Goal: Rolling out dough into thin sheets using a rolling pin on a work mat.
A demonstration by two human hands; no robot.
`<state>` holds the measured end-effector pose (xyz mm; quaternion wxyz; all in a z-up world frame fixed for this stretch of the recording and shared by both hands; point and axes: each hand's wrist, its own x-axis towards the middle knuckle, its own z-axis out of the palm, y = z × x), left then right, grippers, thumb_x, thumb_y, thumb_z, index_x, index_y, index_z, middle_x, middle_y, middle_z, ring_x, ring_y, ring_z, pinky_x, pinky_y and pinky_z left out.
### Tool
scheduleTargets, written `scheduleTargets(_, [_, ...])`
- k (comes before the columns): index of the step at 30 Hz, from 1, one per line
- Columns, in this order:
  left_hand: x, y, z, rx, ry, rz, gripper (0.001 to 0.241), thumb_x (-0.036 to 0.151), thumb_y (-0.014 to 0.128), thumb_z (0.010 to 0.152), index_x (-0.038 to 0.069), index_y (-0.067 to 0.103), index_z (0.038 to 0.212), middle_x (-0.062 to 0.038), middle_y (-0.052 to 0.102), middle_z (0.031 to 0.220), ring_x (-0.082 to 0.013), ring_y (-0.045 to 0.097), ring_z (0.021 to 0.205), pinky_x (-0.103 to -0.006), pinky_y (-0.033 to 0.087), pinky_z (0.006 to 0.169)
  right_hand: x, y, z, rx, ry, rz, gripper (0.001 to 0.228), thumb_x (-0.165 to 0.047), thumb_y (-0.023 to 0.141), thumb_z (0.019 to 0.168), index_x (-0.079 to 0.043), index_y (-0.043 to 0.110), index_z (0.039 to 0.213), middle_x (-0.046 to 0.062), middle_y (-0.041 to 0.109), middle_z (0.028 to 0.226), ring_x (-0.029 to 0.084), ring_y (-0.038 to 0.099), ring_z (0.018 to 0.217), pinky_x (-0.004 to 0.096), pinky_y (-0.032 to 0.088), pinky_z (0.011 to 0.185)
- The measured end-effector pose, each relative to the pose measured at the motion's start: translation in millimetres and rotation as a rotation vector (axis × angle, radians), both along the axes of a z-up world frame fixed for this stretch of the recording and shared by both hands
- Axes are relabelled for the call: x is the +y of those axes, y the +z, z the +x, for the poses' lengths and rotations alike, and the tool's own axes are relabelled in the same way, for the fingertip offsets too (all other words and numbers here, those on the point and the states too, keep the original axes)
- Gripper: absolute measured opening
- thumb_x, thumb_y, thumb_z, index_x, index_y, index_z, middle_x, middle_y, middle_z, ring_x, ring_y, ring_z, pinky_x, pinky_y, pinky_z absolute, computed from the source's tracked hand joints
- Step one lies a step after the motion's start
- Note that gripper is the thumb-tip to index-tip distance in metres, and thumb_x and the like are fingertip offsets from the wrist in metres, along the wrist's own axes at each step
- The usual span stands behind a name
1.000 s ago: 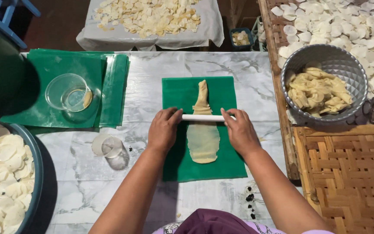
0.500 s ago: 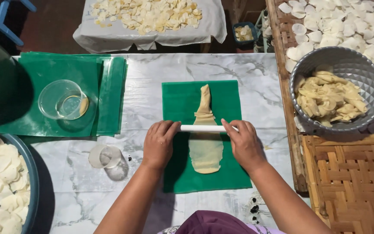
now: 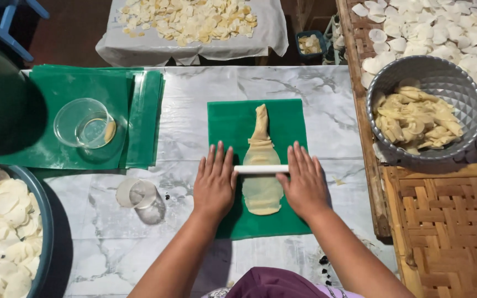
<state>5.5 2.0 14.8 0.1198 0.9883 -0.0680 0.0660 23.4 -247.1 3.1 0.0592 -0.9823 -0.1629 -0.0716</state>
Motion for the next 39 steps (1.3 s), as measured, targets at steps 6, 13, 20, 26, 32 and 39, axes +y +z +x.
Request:
scheduleTargets(6, [-2,-15,-9,-0.055,0.014,-0.012,0.058,0.04,0.038,0.107,0.012,0.039,0.157,-0.012,0.035,0.165,-0.029,0.029,0.154,-0.0443,0.019,0.125,-1,-2,-25,-0.072,-0.018,-0.024,0.08,-0.058,0.04,0.102,-0.002,0.033,0.158,0.018,0.039,0.162,0.032,0.036,0.15,0.049,0.022,0.124])
scheduleTargets(13, [0,-15,97,0.056,0.113,-0.045,0.061,0.04,0.033,0.106,0.011,0.034,0.16,-0.014,0.023,0.17,-0.0338,0.019,0.157,-0.0544,0.015,0.126,24,1,107,0.217,-0.174,0.024,0.075,-0.064,0.025,0.106,-0.016,0.026,0.163,0.014,0.021,0.171,0.031,0.015,0.159,0.066,0.002,0.123])
scheduleTargets(20, [-2,-5,53,0.088,0.078,-0.006,0.062,0.041,0.031,0.106,0.015,0.029,0.162,-0.01,0.02,0.171,-0.0307,0.017,0.157,-0.052,0.013,0.126,20,10,64,0.108,-0.11,-0.001,0.068,-0.057,0.03,0.105,-0.018,0.03,0.161,0.014,0.02,0.17,0.03,0.019,0.157,0.06,0.015,0.123])
scheduleTargets(26, [1,-10,3,0.143,0.035,-0.018,0.059,0.043,0.033,0.106,0.016,0.036,0.159,-0.01,0.03,0.167,-0.0295,0.025,0.154,-0.0512,0.014,0.125,0,2,7,0.016,-0.02,0.012,0.068,-0.052,0.037,0.106,-0.007,0.038,0.158,0.021,0.036,0.163,0.035,0.034,0.151,0.059,0.02,0.121])
scheduleTargets(32, [1,7,58,0.063,0.133,-0.071,0.062,0.042,0.032,0.107,0.013,0.029,0.162,-0.014,0.019,0.171,-0.0338,0.017,0.157,-0.0572,0.009,0.126,16,18,67,0.219,-0.214,0.068,0.068,-0.057,0.025,0.108,-0.016,0.024,0.163,0.019,0.015,0.17,0.033,0.012,0.158,0.07,0.003,0.121])
scheduleTargets(39, [-3,-3,-14,0.099,0.083,-0.012,0.062,0.04,0.032,0.105,0.016,0.029,0.162,-0.009,0.02,0.171,-0.0293,0.016,0.158,-0.0511,0.01,0.126,11,7,-6,-0.012,-0.052,0.0,0.058,-0.048,0.036,0.107,-0.023,0.039,0.159,0.014,0.03,0.168,0.032,0.029,0.154,0.066,0.017,0.12])
